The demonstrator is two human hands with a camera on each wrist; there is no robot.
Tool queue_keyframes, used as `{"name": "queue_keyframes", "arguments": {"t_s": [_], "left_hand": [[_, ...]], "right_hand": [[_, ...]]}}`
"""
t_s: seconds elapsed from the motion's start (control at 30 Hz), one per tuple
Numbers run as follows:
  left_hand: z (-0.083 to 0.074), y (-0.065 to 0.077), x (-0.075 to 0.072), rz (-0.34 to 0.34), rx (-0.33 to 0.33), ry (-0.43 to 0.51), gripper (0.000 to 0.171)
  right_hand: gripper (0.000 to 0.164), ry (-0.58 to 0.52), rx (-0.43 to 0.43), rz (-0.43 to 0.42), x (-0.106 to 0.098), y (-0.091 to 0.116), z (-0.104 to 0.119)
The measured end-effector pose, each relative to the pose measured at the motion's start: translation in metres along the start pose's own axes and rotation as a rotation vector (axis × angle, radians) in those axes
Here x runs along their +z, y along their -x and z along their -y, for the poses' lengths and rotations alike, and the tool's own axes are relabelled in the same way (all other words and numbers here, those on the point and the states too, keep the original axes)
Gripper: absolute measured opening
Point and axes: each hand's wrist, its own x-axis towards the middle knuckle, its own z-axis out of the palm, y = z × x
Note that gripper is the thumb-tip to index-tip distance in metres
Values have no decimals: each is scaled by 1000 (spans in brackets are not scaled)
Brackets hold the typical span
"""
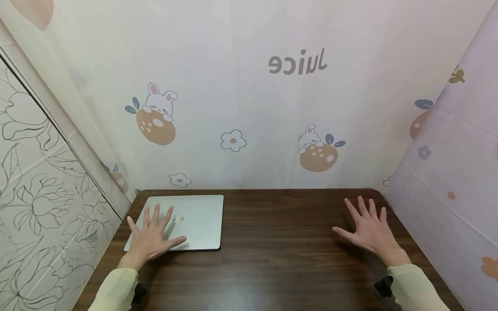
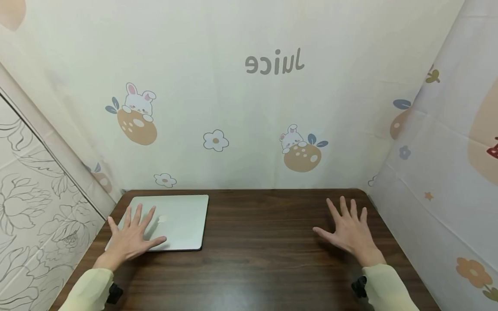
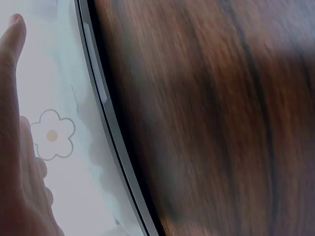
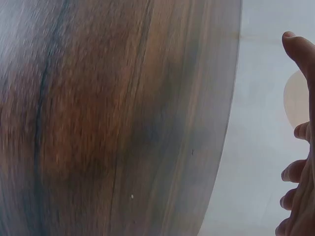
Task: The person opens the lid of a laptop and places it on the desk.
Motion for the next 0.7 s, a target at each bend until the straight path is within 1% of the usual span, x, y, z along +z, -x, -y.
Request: {"name": "queue_keyframes", "arguments": {"t_s": [0.17, 0.23, 0.33, 0.47, 0.7], "left_hand": [[10, 3, 0, -2, -13, -18, 112], [14, 4, 0, 9, -18, -18, 113], [20, 5, 0, 26, -26, 5, 114], [27, 7, -2, 43, -43, 25, 114], [37, 10, -8, 44, -71, 39, 116]], "right_hand": [[110, -38, 3, 12, 1, -2, 10], [109, -58, 2, 15, 2, -3, 15], [108, -79, -5, 6, 3, -5, 23], [106, -118, -20, -8, 6, -10, 38], [104, -210, -22, -6, 18, -20, 72]]}}
